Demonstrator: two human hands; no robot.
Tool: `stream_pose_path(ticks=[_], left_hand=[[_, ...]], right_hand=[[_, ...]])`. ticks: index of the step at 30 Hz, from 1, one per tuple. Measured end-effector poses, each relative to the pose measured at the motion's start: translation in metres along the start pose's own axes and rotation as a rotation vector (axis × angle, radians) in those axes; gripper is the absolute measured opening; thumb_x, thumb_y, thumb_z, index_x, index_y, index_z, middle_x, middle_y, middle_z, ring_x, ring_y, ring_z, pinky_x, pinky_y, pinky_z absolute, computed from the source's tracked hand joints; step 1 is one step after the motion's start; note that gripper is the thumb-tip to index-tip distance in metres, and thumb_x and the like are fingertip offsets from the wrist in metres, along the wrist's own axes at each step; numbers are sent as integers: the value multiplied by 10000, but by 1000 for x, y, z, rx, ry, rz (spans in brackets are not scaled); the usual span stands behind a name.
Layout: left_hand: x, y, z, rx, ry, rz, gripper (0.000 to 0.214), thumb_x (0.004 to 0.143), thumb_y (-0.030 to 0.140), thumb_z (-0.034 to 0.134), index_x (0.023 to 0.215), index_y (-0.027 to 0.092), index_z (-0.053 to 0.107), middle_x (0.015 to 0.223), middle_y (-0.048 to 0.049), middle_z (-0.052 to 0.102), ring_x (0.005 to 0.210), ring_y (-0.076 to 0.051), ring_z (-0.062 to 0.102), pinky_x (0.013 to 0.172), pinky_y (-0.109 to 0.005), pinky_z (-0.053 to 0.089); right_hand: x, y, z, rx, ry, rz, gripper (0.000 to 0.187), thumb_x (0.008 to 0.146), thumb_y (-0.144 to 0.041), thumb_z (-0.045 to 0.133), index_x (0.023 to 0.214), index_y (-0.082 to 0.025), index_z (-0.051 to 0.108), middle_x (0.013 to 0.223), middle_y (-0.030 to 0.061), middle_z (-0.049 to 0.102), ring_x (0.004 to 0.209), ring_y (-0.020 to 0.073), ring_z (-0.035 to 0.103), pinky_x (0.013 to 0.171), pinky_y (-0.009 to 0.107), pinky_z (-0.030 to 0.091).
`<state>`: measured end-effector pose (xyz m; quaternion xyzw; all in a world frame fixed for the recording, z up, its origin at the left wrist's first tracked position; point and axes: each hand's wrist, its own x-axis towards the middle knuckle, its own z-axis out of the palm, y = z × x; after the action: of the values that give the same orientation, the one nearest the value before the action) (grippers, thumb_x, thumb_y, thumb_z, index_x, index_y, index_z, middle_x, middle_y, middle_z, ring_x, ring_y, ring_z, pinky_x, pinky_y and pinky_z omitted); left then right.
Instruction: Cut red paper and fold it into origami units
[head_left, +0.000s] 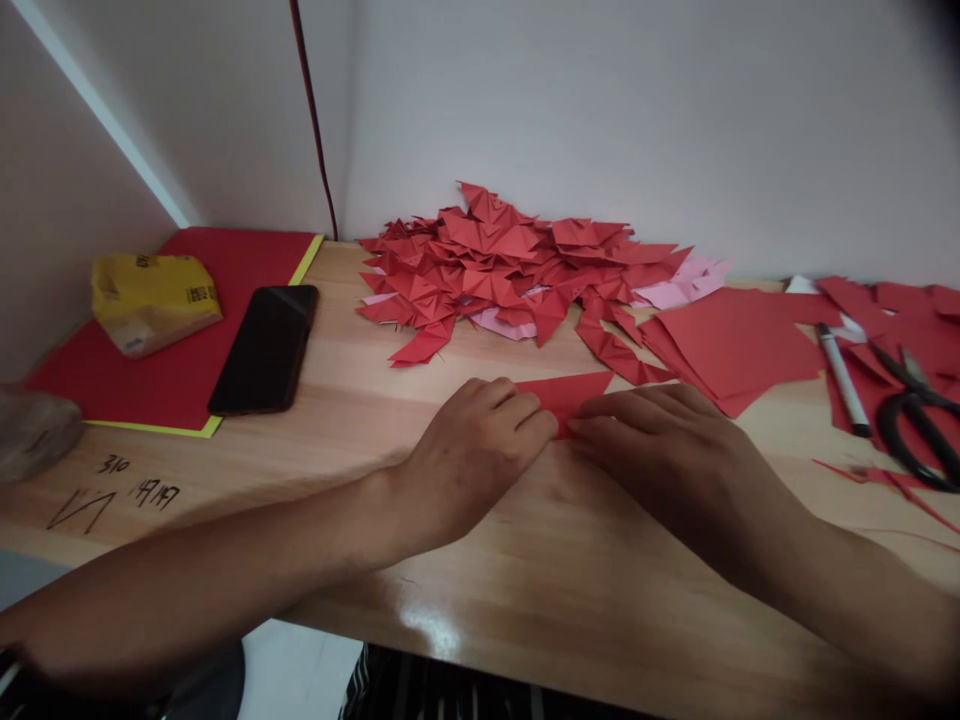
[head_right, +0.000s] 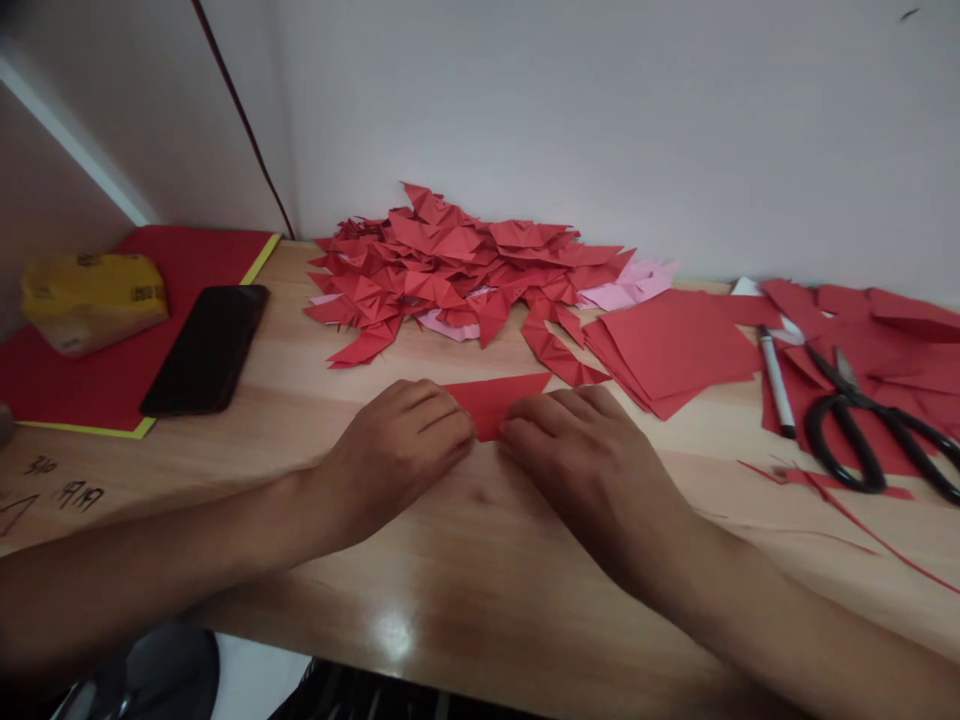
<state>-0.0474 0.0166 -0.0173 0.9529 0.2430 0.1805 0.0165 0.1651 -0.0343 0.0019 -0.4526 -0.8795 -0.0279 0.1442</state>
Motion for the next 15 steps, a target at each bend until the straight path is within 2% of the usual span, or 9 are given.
stream_pose_path(ticks=[4,9,15], left_hand=[[2,-5,3,-90,16,-62,105,937,189,511,866,165,585,858,-19,645,857,-179,554,794,-322,426],[3,-10,5,-189,60,-127,77,935,209,533,900,177,593,876,-16,667,862,-171,575,795,-317,420],[4,-14,8,-271,94,-141,29,914,199,572,895,182,587,874,-2,667,851,-162,579,796,-305,417]], right_hand=[[4,11,11,5,21,49,182,963,-223,495,913,-174,663,892,83,668,833,240,596,772,392,417],[5,17,18,-29,106,13,123,945,-238,532,894,-184,630,822,68,655,776,230,598,738,377,411],[3,24,21,22,87,-13,159,957,-159,487,945,-209,637,908,51,683,827,212,581,771,366,398]])
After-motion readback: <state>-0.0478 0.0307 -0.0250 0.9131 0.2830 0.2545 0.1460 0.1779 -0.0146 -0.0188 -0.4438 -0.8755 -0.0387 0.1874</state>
